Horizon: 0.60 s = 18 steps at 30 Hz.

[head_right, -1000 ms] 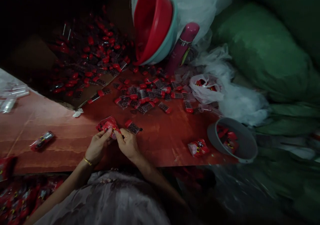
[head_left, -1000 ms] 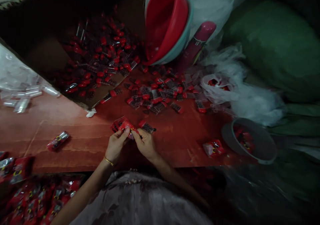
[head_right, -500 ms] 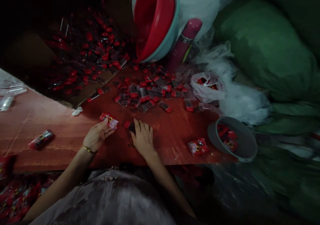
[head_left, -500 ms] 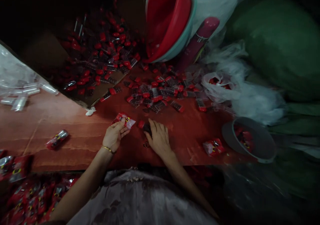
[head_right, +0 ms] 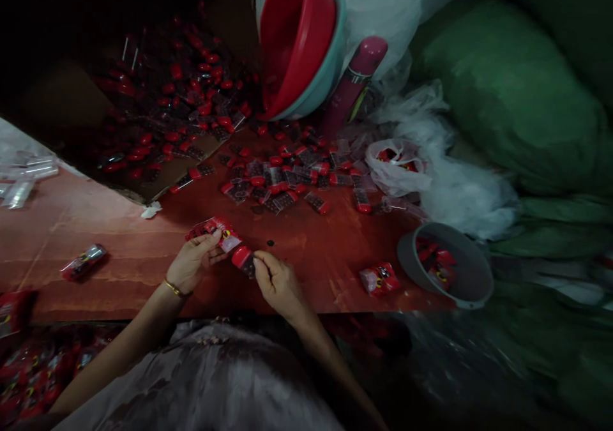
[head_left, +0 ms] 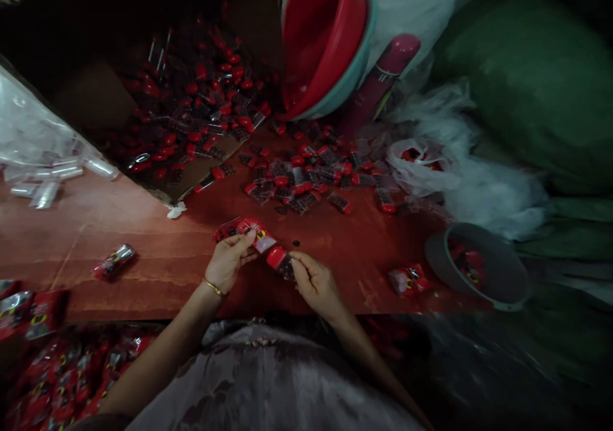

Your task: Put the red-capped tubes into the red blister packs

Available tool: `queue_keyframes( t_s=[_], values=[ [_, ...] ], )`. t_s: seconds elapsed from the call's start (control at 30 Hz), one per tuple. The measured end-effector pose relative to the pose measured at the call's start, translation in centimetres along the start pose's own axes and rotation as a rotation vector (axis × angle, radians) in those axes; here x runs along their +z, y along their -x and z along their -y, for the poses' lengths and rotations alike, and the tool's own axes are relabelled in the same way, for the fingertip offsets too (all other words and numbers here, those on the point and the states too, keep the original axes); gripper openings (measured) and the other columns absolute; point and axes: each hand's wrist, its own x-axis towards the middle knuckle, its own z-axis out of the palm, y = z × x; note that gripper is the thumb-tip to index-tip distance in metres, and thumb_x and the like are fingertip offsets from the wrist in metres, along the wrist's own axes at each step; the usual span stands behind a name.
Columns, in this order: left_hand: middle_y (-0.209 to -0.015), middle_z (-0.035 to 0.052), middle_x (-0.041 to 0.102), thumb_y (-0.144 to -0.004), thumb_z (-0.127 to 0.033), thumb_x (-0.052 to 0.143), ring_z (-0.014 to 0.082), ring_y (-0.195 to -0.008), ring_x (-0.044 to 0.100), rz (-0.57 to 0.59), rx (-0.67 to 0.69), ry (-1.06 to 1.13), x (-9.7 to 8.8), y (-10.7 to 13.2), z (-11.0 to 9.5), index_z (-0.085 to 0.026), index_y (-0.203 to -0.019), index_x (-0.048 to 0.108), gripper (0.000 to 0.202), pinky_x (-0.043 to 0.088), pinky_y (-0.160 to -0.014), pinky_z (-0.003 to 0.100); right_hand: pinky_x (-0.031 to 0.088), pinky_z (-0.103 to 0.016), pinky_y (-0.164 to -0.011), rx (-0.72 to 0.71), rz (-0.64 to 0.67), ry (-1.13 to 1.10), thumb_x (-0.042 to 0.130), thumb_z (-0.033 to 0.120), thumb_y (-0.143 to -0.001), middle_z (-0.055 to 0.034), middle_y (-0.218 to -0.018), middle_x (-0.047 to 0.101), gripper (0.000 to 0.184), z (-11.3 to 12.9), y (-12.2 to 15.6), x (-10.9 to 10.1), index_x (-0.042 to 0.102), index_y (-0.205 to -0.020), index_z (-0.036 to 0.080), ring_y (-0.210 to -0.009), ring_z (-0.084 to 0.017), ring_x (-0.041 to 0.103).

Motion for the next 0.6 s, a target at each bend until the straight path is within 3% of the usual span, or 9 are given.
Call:
queue_keyframes(
  t_s=[0.3,0.6],
  values=[
    [-0.056,-0.0004,0.063,-0.046,-0.044,0.080,0.0088,-0.053,0.055,0.016,0.162,-0.168,0.05,0.44,-0.12,-0.012,-0.056,0.065,0.037,0.048,-0.060,0.023,0.049,-0.022,-0.061,0.003,0.005,-0.072,0.039,0.025,-0.088,-0.0028,-0.077,0.069,0.025,0.63,-0.24,0.16,0.063,-0.093,0.019,-0.065,-0.014,0.063],
    [-0.066,0.0042,0.068,-0.047,-0.045,0.080,0.0119,-0.061,0.060,0.092,0.042,-0.156,-0.02,0.24,-0.30,-0.012,-0.066,0.069,0.039,0.048,-0.062,0.024,0.050,-0.021,-0.057,0.075,0.017,-0.121,0.038,0.029,-0.089,-0.0026,-0.076,0.068,0.027,0.31,-0.05,0.08,0.063,-0.093,0.018,-0.065,-0.014,0.063]
  ],
)
